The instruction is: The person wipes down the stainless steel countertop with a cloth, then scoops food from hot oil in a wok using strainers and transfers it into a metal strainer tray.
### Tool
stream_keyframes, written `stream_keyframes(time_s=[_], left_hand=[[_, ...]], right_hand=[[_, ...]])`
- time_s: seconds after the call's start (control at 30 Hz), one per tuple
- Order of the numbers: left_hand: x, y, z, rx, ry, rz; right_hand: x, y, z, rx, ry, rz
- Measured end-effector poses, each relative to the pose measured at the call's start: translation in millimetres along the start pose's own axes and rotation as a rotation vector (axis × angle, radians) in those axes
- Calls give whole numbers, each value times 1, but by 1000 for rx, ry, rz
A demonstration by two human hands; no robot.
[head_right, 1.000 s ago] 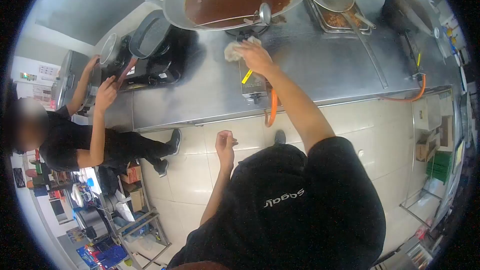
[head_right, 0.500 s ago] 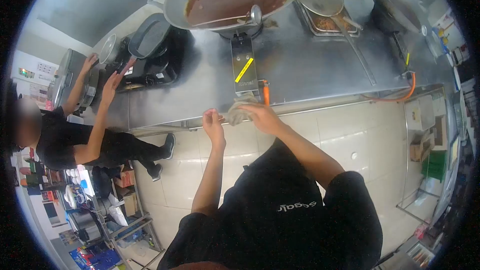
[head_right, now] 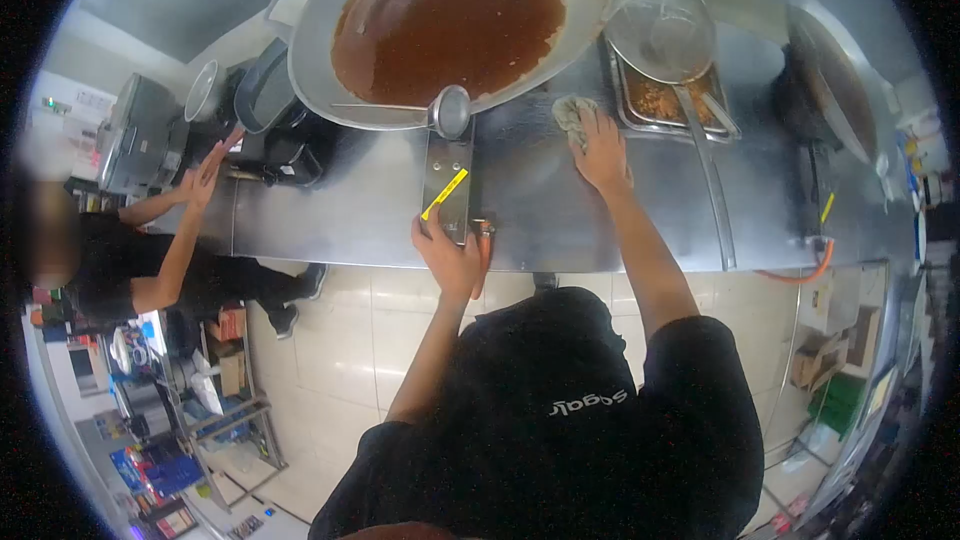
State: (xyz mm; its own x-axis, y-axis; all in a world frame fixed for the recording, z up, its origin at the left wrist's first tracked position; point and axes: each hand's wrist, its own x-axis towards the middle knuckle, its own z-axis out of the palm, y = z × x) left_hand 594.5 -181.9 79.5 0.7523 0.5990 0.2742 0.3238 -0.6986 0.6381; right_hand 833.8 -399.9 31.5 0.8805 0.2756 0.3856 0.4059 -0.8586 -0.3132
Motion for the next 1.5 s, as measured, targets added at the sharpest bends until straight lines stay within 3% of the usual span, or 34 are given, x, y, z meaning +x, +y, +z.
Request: stream_keyframes(time_s=[0.2,0.33,0.47,0.6,0.63,0.7,0.73,0.77,0.83,0.9,0.93,0.97,1.03,1.1,1.2,1.33,1.43,1.5], left_hand=[[56,-50,-22,-23,-35,40],[135,-117,-45,68,-139,208],[176,-142,-58,102,-240,221],[187,-147,-61,82,-293,195],[189,-149,-61,93,-288,210],[187,-154,-58,109,-274,237],[183,-154,-58,97,-271,215],[181,-153,-58,82,-273,197],[181,-153,-56,57,-276,181],[175,-160,-53,38,-274,165],[168,-158,-51,25,-259,156],[161,-155,-50,17,-254,147],[157,-151,-50,13,-231,143],[149,-149,-46,11,-215,142],[143,-149,-41,48,-171,168],[128,-139,-37,17,-184,104],[112,-125,-39,53,-188,50],[105,-119,-34,87,-173,30]], right_hand=[[59,2,36,-9,-2,-178],[48,-51,60,135,-117,-300],[28,-136,78,296,-175,-467],[-34,-208,75,529,-417,-601],[-70,-215,72,654,-536,-534],[-127,-221,41,661,-487,-711],[-152,-219,32,701,-603,-752],[-165,-213,19,781,-702,-752],[-163,-195,-21,1108,-834,-437],[-126,-161,-66,1102,-682,-337],[-108,-138,-87,1054,-819,-70],[-94,-111,-85,1105,-631,-60],[-49,-66,-93,755,-509,33],[-40,-14,-36,219,-110,-95],[-90,-75,-8,55,-58,-17],[-188,-165,-15,430,-257,-372],[-206,-143,-31,426,-300,-496],[-216,-102,-44,346,-239,-415]])
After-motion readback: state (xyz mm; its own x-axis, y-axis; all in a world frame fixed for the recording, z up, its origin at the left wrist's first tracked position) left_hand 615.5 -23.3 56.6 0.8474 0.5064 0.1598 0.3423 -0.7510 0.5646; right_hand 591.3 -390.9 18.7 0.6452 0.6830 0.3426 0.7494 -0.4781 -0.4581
